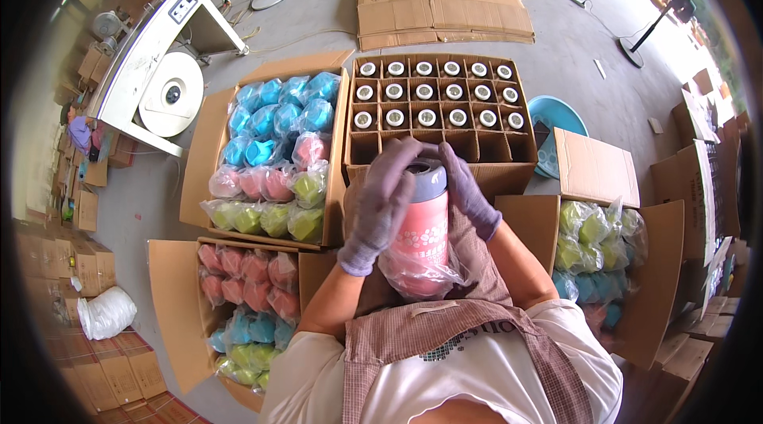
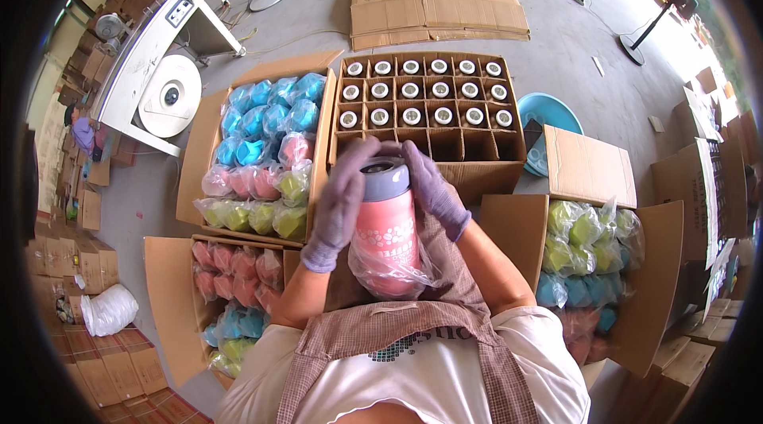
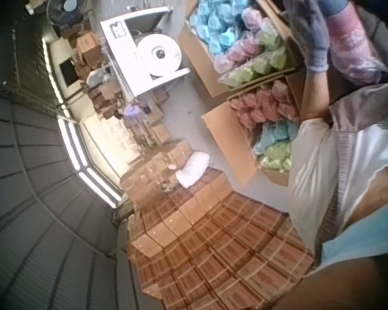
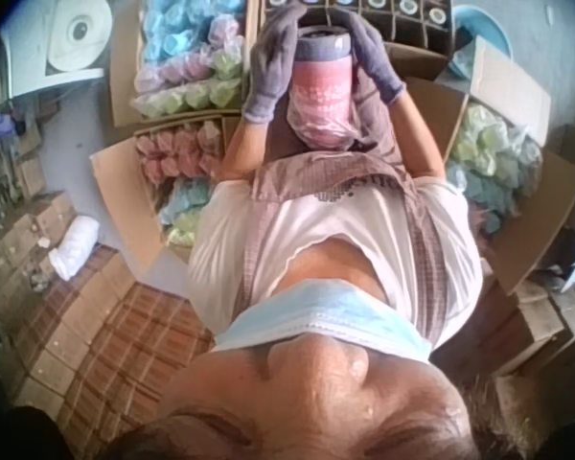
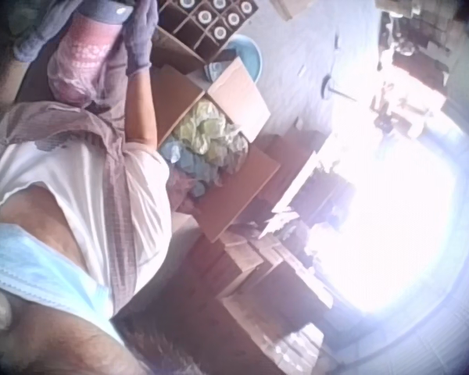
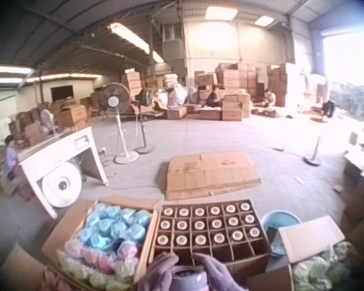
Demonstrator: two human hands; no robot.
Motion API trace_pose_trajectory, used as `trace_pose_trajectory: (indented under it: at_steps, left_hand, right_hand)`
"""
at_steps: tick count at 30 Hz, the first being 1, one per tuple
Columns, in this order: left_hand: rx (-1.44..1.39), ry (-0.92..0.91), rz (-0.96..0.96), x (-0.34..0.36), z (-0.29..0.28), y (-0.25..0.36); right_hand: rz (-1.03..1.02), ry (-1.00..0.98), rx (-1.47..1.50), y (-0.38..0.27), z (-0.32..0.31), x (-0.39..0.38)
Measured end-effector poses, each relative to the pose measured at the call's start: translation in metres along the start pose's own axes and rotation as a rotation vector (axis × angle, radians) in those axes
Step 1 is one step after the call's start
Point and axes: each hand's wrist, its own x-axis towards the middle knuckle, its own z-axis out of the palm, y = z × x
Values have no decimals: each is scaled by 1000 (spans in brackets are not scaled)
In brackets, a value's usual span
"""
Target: The person places bottles into a large insulated container, secures the lid by hand, and then places the assembled units into a cardboard box.
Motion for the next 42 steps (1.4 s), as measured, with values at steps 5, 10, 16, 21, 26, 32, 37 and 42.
trace_pose_trajectory:
  at_steps: [5,10,16,21,26,32,37,42]
  left_hand:
    - [-239,-27,-305,-10,-22,-87]
    - [211,-55,-22,1,-8,-19]
    - [-62,116,-56,21,-10,-19]
    - [-221,-53,-390,6,-10,-52]
    - [-62,128,-219,14,-18,-58]
    - [-614,-97,-388,0,-13,-77]
    - [-95,7,-261,15,-18,-33]
    - [-439,38,-414,-16,-6,-84]
  right_hand:
    - [-588,-193,-787,-47,35,-30]
    - [-287,58,-435,-13,34,-12]
    - [-112,181,-195,14,-15,8]
    - [-457,29,-788,-30,46,-21]
    - [-327,136,-432,-23,25,-13]
    - [-619,-77,-1031,-41,56,-21]
    - [-411,130,-570,-42,30,-3]
    - [-560,-100,-851,-41,53,-2]
